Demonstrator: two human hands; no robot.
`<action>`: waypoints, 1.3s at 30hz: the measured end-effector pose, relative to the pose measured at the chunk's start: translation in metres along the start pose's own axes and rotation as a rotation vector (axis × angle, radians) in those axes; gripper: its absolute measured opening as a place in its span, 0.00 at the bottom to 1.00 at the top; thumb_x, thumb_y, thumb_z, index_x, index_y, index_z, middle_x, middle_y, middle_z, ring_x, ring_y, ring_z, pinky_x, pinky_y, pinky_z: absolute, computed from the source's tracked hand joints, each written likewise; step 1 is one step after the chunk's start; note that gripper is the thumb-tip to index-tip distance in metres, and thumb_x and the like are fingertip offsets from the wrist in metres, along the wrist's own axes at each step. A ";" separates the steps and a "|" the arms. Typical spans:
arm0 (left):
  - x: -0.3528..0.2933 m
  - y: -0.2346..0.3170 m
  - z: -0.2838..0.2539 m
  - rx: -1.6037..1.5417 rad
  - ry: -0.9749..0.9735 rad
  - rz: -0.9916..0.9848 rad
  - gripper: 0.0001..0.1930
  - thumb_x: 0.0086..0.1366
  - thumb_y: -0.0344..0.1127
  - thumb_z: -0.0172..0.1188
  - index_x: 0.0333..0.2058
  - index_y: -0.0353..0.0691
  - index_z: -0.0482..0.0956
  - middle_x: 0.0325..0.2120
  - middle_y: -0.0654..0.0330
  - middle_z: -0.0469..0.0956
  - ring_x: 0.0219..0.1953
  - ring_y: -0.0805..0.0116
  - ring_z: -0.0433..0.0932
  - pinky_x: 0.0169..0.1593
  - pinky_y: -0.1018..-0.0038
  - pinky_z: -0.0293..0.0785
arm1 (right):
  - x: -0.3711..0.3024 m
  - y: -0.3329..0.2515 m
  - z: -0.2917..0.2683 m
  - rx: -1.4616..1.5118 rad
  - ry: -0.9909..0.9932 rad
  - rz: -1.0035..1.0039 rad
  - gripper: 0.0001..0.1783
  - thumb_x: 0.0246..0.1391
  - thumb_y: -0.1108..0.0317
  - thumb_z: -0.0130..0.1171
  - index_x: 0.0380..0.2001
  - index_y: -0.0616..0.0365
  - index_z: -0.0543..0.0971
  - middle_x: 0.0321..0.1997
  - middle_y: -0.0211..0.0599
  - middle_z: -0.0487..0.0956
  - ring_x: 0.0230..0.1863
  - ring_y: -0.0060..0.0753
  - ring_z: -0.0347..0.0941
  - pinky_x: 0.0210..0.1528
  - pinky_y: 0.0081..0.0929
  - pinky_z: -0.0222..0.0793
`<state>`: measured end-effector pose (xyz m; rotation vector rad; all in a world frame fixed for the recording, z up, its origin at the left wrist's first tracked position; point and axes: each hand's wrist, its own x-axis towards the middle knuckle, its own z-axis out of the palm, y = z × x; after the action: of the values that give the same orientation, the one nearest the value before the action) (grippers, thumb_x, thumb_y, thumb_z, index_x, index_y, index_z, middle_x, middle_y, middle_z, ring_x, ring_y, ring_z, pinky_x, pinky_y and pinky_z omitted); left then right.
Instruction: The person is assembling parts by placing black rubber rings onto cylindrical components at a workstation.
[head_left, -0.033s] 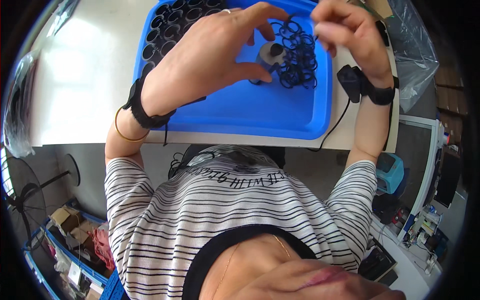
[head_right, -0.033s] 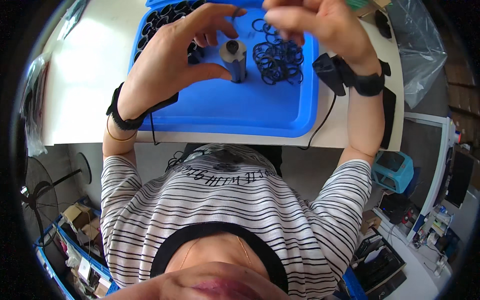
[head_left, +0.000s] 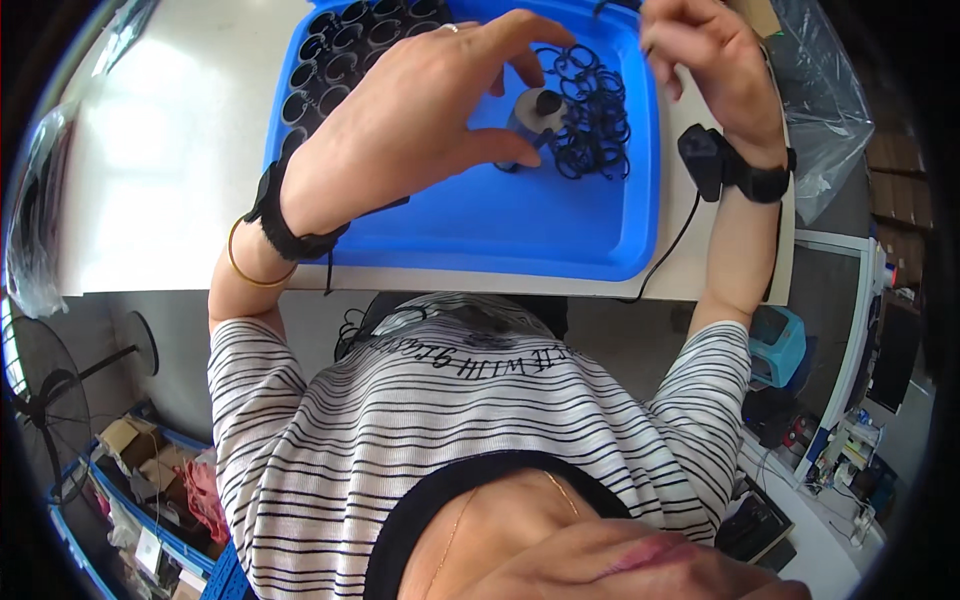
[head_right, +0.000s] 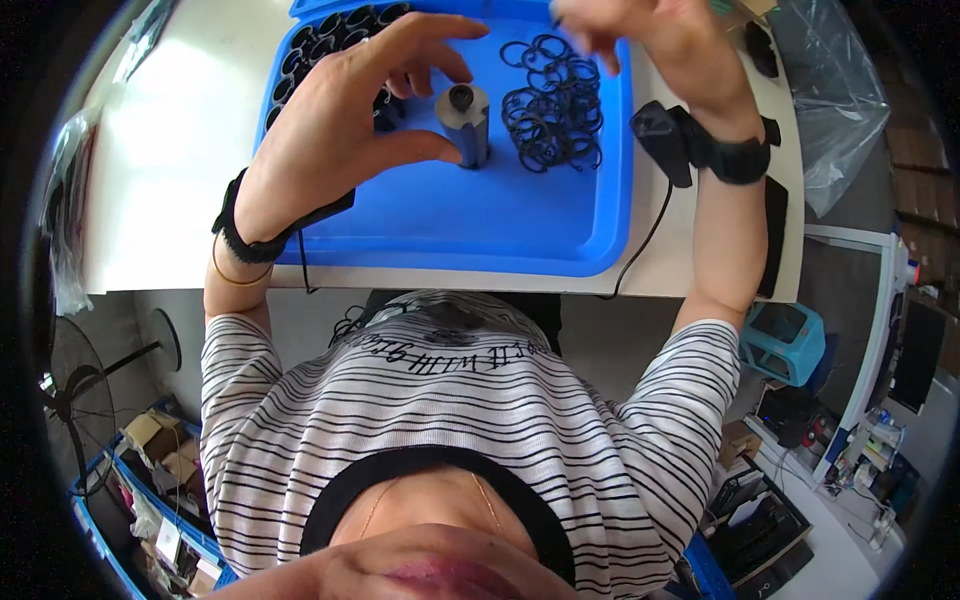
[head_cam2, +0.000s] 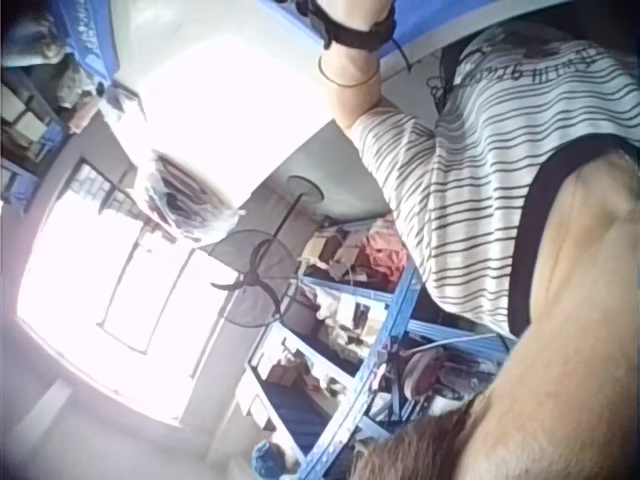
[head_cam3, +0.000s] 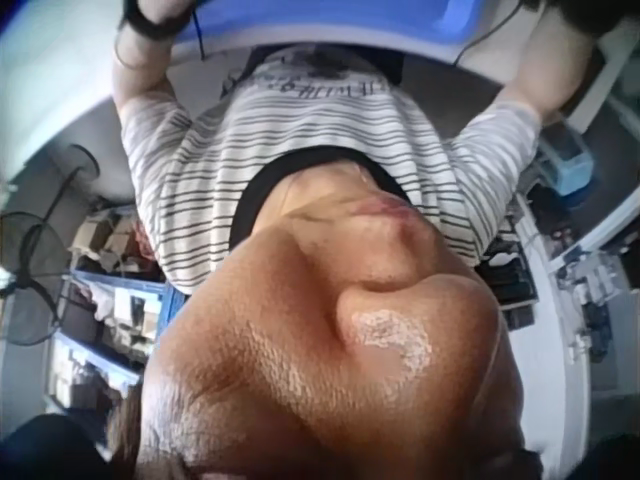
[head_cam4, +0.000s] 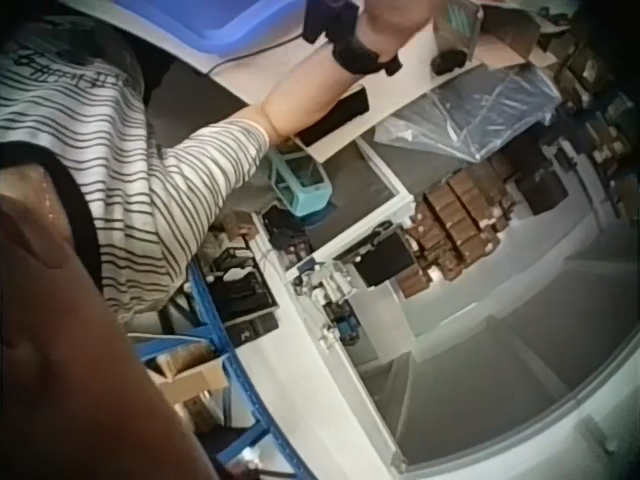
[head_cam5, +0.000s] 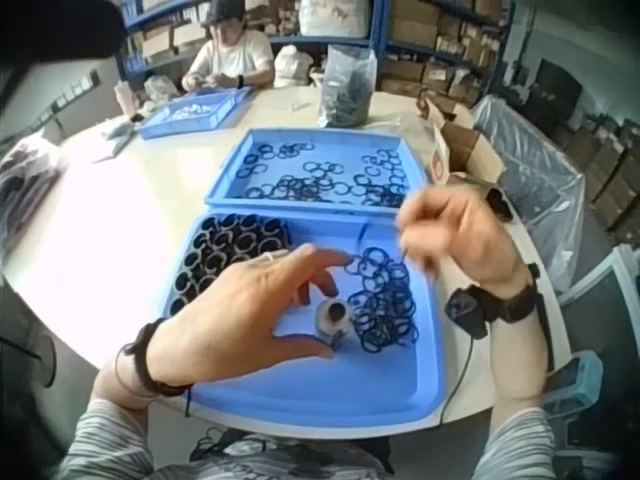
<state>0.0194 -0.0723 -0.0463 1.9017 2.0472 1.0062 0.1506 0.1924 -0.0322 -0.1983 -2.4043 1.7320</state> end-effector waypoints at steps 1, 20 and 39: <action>-0.001 -0.003 0.003 -0.021 0.074 0.067 0.36 0.53 0.29 0.77 0.61 0.44 0.74 0.42 0.59 0.84 0.40 0.65 0.79 0.47 0.69 0.77 | 0.007 0.008 -0.013 0.107 0.094 -0.019 0.07 0.64 0.64 0.60 0.37 0.57 0.80 0.26 0.29 0.79 0.22 0.18 0.74 0.25 0.15 0.68; -0.005 0.004 -0.021 -0.013 0.012 -0.014 0.34 0.55 0.32 0.77 0.61 0.40 0.73 0.44 0.55 0.82 0.41 0.59 0.81 0.47 0.67 0.78 | 0.022 0.041 0.009 -0.735 -0.311 -0.051 0.24 0.53 0.63 0.73 0.52 0.53 0.81 0.43 0.28 0.82 0.32 0.19 0.73 0.33 0.21 0.69; -0.004 0.011 -0.029 -0.055 0.009 -0.008 0.26 0.57 0.36 0.76 0.52 0.34 0.77 0.41 0.51 0.84 0.39 0.56 0.83 0.43 0.65 0.80 | 0.019 0.022 0.003 -0.510 -0.311 0.068 0.06 0.60 0.71 0.67 0.37 0.59 0.80 0.28 0.28 0.82 0.26 0.15 0.77 0.27 0.15 0.71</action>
<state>0.0134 -0.0868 -0.0193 1.8631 2.0089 1.0600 0.1317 0.2002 -0.0528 -0.0768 -3.0667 1.2092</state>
